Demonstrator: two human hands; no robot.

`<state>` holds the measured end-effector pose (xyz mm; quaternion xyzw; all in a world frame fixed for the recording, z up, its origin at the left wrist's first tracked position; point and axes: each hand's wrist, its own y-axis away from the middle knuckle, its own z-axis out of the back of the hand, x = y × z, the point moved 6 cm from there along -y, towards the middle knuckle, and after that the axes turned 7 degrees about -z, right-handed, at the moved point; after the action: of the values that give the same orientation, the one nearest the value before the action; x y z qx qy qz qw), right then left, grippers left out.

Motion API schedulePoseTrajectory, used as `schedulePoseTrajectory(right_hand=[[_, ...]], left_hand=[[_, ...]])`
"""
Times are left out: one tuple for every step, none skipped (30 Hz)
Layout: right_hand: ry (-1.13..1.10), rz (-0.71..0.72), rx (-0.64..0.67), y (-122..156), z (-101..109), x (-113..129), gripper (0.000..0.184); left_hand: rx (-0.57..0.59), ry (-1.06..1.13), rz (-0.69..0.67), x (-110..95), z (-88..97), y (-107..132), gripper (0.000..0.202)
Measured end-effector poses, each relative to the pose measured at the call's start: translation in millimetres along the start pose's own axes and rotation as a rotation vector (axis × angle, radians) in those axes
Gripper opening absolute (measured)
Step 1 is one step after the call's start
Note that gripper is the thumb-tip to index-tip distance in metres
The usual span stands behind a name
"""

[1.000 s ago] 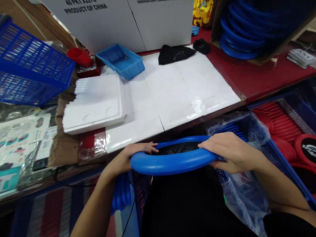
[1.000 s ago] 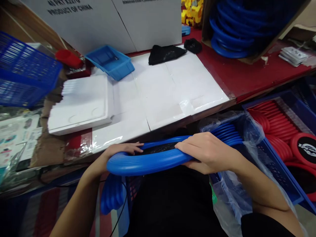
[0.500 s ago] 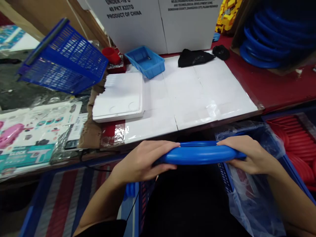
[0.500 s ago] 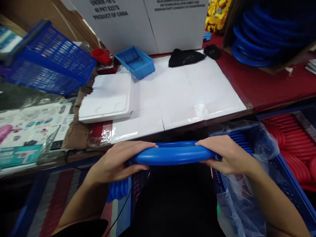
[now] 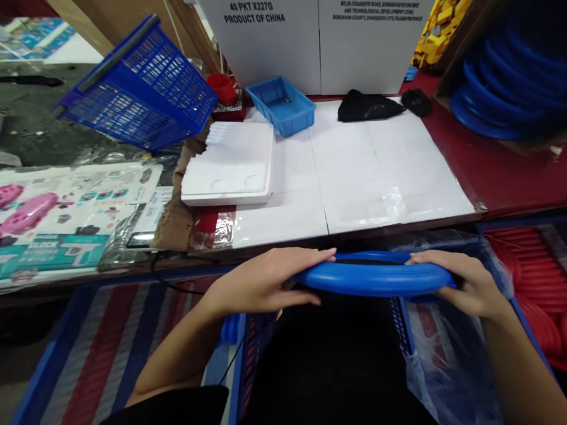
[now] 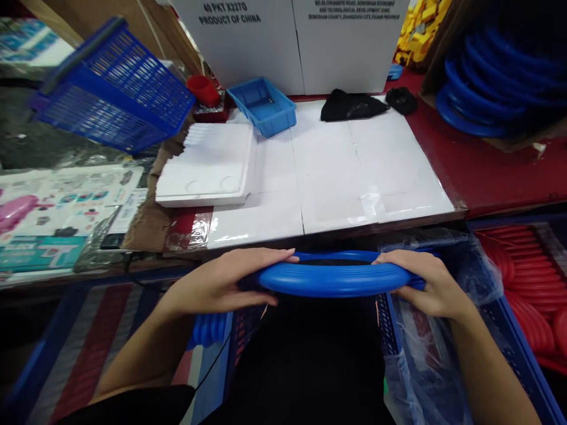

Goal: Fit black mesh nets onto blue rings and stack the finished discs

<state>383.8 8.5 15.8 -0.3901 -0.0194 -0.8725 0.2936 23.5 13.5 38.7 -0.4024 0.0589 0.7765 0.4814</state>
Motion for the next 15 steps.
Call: schedulePoseTrajectory(right_hand=[[-0.039, -0.022, -0.007, 2.6, 1.7, -6.9, 0.047], [-0.077, -0.046, -0.013, 4.8, 2.7, -13.7, 0.046], [-0.111, -0.073, -0.017, 6.4, 2.9, -20.2, 0.047], [-0.141, -0.100, -0.017, 7.2, 2.1, -26.2, 0.047], [-0.168, -0.126, -0.014, 7.2, 0.4, -31.4, 0.047], [-0.194, -0.145, -0.009, 6.7, -1.6, -35.7, 0.047], [-0.217, -0.153, -0.006, 5.7, -3.3, -38.7, 0.047], [-0.235, -0.149, -0.005, 4.4, -4.4, -40.4, 0.048], [-0.243, -0.138, -0.006, 3.0, -4.7, -40.8, 0.048], [-0.234, -0.126, -0.010, 1.3, -4.0, -39.8, 0.048], [-0.203, -0.121, -0.013, -0.7, -2.8, -37.5, 0.047], [-0.153, -0.122, -0.013, -3.1, -1.6, -33.3, 0.046], [-0.092, -0.122, -0.005, -6.3, -1.2, -26.5, 0.045], [-0.032, -0.114, 0.009, -10.4, -2.1, -16.6, 0.045], [0.027, -0.098, 0.032, -15.5, -4.7, -4.1, 0.044]], left_hand=[[-0.021, -0.017, 0.015, 4.9, 1.3, 5.4, 0.078], [-0.057, -0.040, 0.022, 8.1, 2.8, 10.3, 0.071], [-0.100, -0.066, 0.023, 9.9, 3.7, 14.4, 0.066], [-0.140, -0.090, 0.020, 10.4, 3.7, 17.6, 0.062], [-0.173, -0.114, 0.012, 10.0, 2.9, 20.0, 0.061], [-0.201, -0.137, -0.002, 9.1, 1.8, 21.9, 0.061], [-0.227, -0.159, -0.022, 7.9, 1.0, 23.6, 0.062], [-0.246, -0.178, -0.049, 6.8, 0.6, 25.2, 0.063], [-0.259, -0.188, -0.073, 6.2, 1.0, 26.8, 0.063], [-0.263, -0.189, -0.080, 6.8, 2.2, 28.2, 0.063], [-0.251, -0.184, -0.058, 9.0, 3.7, 29.0, 0.061], [-0.217, -0.172, -0.011, 12.3, 4.5, 28.5, 0.059], [-0.161, -0.156, 0.050, 15.6, 3.9, 26.5, 0.057], [-0.092, -0.137, 0.102, 17.3, 1.5, 22.7, 0.059], [-0.022, -0.117, 0.132, 16.5, -2.7, 16.7, 0.063]])
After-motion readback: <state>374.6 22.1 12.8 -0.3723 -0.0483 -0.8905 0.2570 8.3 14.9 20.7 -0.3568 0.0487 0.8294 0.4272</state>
